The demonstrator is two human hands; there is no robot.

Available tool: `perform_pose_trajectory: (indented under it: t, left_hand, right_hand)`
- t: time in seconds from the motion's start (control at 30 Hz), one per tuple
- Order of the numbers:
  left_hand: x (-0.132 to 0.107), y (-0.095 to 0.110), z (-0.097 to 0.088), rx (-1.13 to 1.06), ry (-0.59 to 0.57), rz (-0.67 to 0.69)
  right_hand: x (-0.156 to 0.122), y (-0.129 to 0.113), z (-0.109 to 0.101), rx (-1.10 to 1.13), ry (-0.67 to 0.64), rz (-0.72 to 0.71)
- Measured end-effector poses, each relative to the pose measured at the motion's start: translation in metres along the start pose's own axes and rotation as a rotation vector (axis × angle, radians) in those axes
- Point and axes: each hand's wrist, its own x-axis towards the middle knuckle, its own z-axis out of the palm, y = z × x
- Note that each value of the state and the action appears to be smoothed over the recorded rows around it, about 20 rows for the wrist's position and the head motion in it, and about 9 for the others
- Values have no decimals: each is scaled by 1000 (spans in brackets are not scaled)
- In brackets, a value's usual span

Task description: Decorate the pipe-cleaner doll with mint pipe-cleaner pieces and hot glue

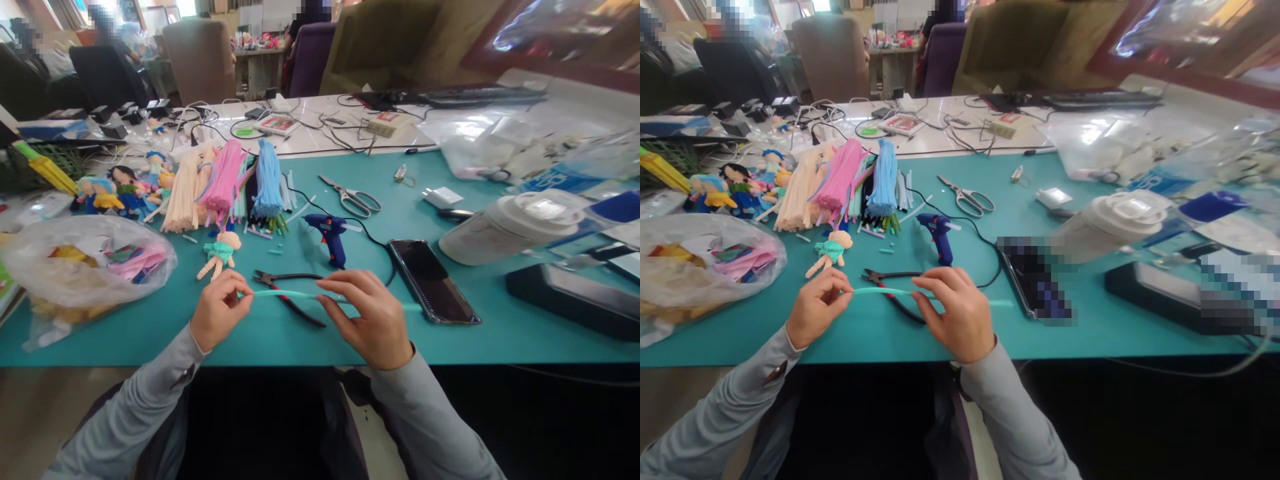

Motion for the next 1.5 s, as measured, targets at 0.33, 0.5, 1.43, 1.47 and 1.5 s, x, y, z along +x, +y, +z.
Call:
perform_pose_trajectory:
  t: [0.33, 0.5, 1.43, 1.47, 1.5]
  left_hand:
    - [48, -12, -15, -352, 20, -541]
    - [52, -13, -14, -516, -99, -693]
    - [45, -7, -11, -631, 29, -727]
    - [45, -7, -11, -632, 26, -726]
    - [45, -7, -12, -632, 22, -725]
  right_hand:
    - [-2, -4, 26, -225, -274, -67]
    - [5, 6, 46, -305, -508, 28]
    - [43, -28, 41, 408, -777, 510]
    - [44, -28, 41, 401, -779, 508]
    - [44, -28, 41, 393, -780, 506]
